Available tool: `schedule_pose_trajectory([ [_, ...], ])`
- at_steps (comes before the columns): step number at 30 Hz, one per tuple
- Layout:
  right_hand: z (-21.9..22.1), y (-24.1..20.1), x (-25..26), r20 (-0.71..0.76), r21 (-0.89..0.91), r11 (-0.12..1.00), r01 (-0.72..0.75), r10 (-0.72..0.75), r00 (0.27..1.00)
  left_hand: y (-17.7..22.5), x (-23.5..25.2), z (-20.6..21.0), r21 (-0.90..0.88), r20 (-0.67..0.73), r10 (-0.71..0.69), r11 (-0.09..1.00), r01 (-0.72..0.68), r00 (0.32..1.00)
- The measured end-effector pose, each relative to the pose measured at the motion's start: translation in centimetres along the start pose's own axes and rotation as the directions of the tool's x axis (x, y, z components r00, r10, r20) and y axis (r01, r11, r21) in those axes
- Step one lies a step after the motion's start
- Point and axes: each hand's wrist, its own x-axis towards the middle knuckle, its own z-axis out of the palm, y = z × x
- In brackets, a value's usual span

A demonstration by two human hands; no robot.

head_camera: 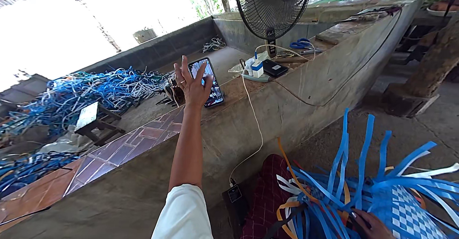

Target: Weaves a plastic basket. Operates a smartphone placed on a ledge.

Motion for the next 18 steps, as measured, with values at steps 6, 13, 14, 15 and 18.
schedule_pose_trajectory([
  [6, 0.0, 0.1, -0.2, -0.019, 0.025, 0.999, 0.040, -0.039, 0.999, -0.3, 0.8, 0.9, 0.018, 0.061, -0.012, 1.000, 0.010, 0.998],
  [13, 0.2, 0.3, -0.1, -0.009, 0.011, 1.000, 0.017, -0.016, 1.000, 3.2, -2.3, -1.4, -0.073, -0.144, 0.138, 0.986, -0.149, 0.980],
  [14, 0.1, 0.3, -0.1, -0.008, 0.010, 1.000, 0.016, -0.016, 1.000, 4.4, -3.6, -1.6, -0.127, -0.168, 0.178, 0.971, -0.201, 0.970],
  [15, 0.0, 0.2, -0.1, 0.003, 0.009, 1.000, 0.011, -0.011, 1.000, 5.7, -5.2, -1.6, -0.199, -0.168, 0.212, 0.949, -0.244, 0.963],
  [18, 0.1, 0.3, -0.2, -0.007, 0.004, 1.000, 0.007, -0.007, 1.000, 9.4, -12.2, 0.6, -0.429, -0.072, 0.307, 0.849, -0.308, 0.949],
])
